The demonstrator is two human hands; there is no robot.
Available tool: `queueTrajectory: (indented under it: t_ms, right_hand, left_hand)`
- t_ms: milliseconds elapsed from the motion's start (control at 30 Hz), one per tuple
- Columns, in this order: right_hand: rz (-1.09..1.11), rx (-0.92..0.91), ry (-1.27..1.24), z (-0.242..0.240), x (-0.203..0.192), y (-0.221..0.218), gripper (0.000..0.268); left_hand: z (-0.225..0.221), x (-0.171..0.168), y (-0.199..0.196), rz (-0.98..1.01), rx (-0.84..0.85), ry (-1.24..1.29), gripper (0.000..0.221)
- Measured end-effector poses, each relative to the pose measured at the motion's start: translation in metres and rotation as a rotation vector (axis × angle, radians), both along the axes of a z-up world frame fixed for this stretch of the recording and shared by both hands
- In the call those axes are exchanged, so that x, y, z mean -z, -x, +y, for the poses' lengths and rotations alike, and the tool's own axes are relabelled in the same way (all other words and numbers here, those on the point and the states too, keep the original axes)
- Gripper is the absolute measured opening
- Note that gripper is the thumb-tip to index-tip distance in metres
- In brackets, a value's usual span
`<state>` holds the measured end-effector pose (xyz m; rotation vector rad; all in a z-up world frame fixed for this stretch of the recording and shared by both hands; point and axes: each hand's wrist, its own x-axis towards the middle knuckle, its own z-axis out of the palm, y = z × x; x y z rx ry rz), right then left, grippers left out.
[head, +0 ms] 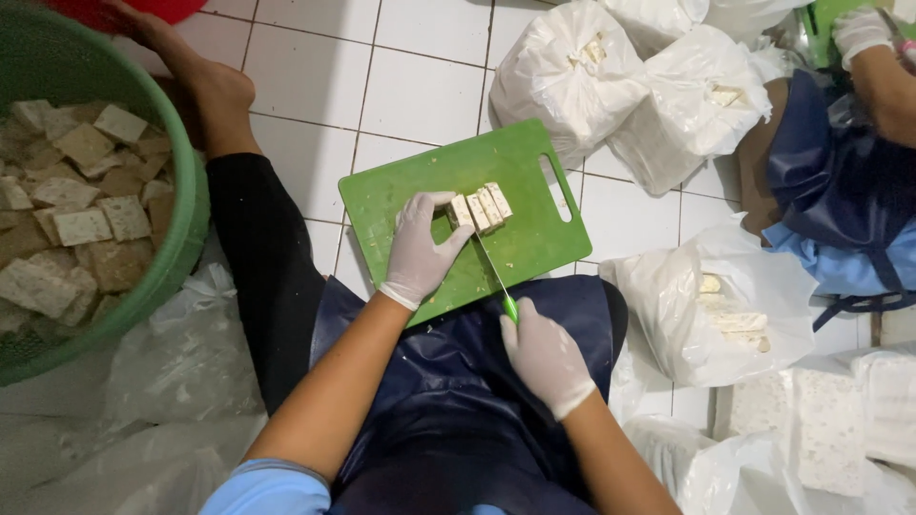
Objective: Slicing blocks of tempeh into smaller pieces on a cutting board and placing them into a large bowl.
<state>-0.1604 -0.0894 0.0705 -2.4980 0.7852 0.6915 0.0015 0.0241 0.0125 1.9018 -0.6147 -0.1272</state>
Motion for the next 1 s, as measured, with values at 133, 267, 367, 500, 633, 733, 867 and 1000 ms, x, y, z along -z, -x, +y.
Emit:
queueTrajectory:
  t_ms: [133, 267, 367, 500, 633, 733, 867, 1000]
  right_hand:
    - [0.029, 0.014, -0.072, -0.012, -0.018, 0.023, 0.032]
    - [0.018, 0.012, -0.075, -0.026, -0.041, 0.049, 0.027]
    - [0.062, 0.046, -0.121, -0.037, -0.048, 0.062, 0.026]
    - [0.085, 0.175, -0.178, -0.042, -0.048, 0.069, 0.025]
    - [0.096, 0.396, -0.399, -0.041, -0.059, 0.065, 0.023]
    - [0.088, 0.463, -0.456, -0.046, -0.063, 0.067, 0.020]
    - [0.026, 0.510, -0.455, -0.057, -0.067, 0.066, 0.021]
    - [-0.061, 0.578, -0.436, -0.069, -0.057, 0.068, 0.027]
  left_hand:
    - [-0.006, -0.003, 0.003, 0.046, 0.035, -0.059, 0.050]
    - [-0.021, -0.011, -0.001, -0.220, 0.090, -0.240, 0.083]
    - [-0.036, -0.014, -0.011, -0.363, 0.185, -0.453, 0.090]
    - [-0.050, -0.011, -0.017, -0.562, 0.216, -0.692, 0.075]
    - [-0.044, -0.001, -0.018, -0.592, 0.194, -0.531, 0.055]
    - [-0.026, -0.011, -0.021, -0.344, 0.122, -0.370, 0.055]
    - [0.027, -0.051, -0.032, -0.315, -0.158, -0.026, 0.048]
    - [0.106, -0.059, -0.075, -0.625, -0.327, -0.142, 0.045]
